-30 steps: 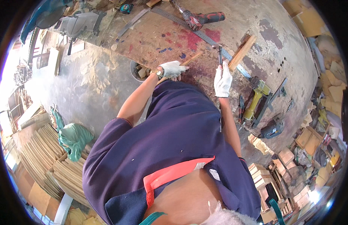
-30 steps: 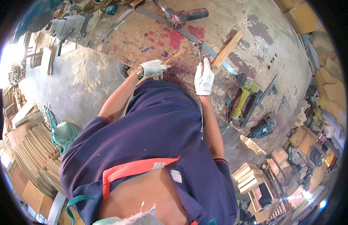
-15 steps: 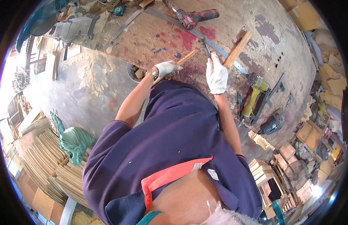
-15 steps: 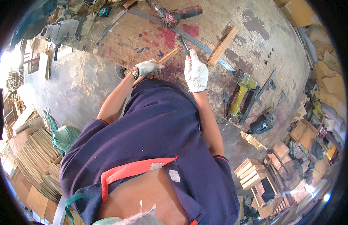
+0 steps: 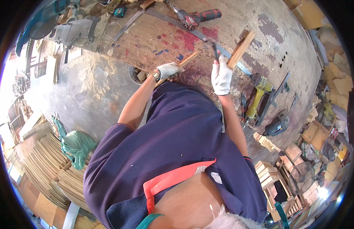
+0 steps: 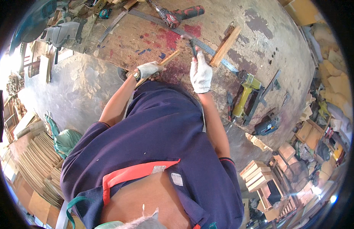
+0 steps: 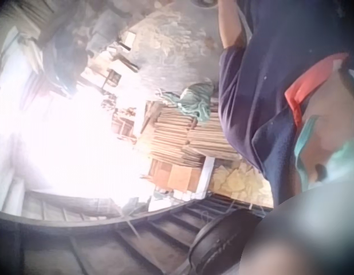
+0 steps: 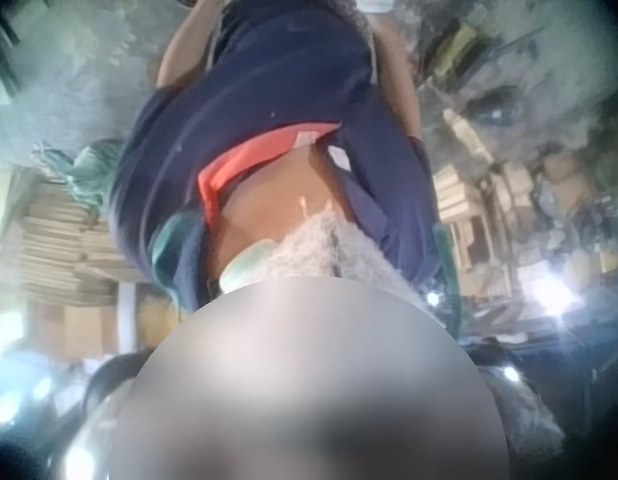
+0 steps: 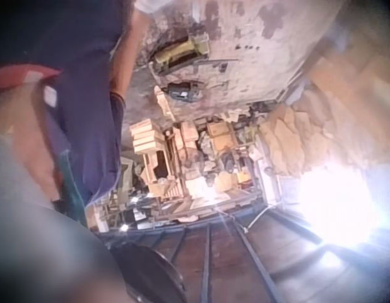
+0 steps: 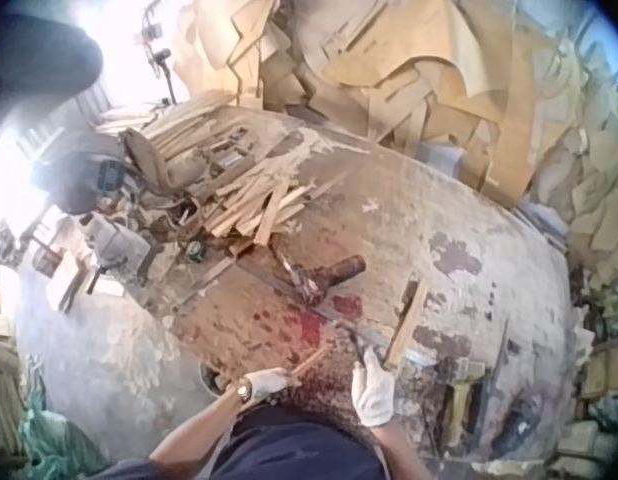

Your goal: The person uses a miter saw to cut multiple pieces of wood into smaller segments. They position each piece, operate the saw, and collect the cut pieces, stacking them on the workbench.

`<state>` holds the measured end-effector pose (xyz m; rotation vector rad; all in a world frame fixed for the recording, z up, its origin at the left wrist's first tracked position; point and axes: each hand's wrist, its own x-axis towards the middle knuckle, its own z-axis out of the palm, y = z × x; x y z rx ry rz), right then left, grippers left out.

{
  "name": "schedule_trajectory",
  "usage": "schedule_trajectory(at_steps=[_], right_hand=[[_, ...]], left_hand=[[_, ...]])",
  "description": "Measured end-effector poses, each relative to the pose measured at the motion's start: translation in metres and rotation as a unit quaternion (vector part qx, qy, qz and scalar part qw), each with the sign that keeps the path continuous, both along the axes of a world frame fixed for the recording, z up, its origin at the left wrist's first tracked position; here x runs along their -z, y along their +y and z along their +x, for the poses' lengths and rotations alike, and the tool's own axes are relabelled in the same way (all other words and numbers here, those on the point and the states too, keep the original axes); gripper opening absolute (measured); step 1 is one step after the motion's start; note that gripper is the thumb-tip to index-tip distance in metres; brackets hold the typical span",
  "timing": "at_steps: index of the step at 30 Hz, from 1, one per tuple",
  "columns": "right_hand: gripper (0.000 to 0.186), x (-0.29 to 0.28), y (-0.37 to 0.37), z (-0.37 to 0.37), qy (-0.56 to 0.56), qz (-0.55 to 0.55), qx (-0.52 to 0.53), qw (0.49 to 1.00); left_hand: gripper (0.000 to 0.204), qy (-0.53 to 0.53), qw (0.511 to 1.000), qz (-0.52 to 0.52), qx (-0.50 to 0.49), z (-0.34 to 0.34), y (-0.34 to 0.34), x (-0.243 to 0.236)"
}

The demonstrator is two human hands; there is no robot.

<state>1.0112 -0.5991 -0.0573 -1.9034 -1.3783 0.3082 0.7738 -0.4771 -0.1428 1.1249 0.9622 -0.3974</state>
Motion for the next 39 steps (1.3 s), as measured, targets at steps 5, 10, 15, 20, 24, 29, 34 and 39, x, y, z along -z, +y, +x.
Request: schedule_trajectory(at_steps=[5, 10, 15, 20, 24, 29, 34, 39], right_hand=[[0.035, 0.032, -0.020, -0.007, -0.069, -0.237, -0.016, 0.969], [0.037, 0.040, -0.030, -0.006, -0.010, -0.138, 0.028, 0.990], [0.036, 0.042, -0.025, -0.010, 0.028, -0.119, 0.044, 0.992], [0.033, 0.047, -0.015, -0.009, -0.011, -0.028, 0.004, 1.000], [0.033, 0.040, 0.004, -0.003, -0.022, -0.022, -0.022, 0.999], [0.035, 0.023, 0.048, 0.006, 0.023, -0.059, -0.025, 0.998], [0.035, 0.012, 0.079, 0.002, -0.005, 0.010, -0.003, 1.000], [0.030, 0.009, 0.091, 0.004, -0.061, -0.204, -0.126, 0.969]], left_hand=[[0.050, -0.028, 0.994, -0.105, -0.015, -0.005, 0.009, -0.004], [0.071, 0.012, 0.999, -0.019, -0.025, 0.000, 0.006, -0.028], [0.066, 0.067, 0.977, 0.194, 0.059, -0.002, 0.017, -0.041], [0.061, 0.075, 0.896, 0.418, 0.126, -0.005, 0.026, -0.053], [0.066, 0.111, 0.824, 0.547, 0.097, 0.000, 0.023, -0.058], [0.083, 0.105, 0.718, 0.685, 0.057, 0.013, -0.001, -0.024], [0.089, 0.105, 0.711, 0.694, 0.039, 0.017, -0.012, 0.015], [0.085, 0.111, 0.708, 0.695, 0.051, 0.014, -0.016, 0.016]])
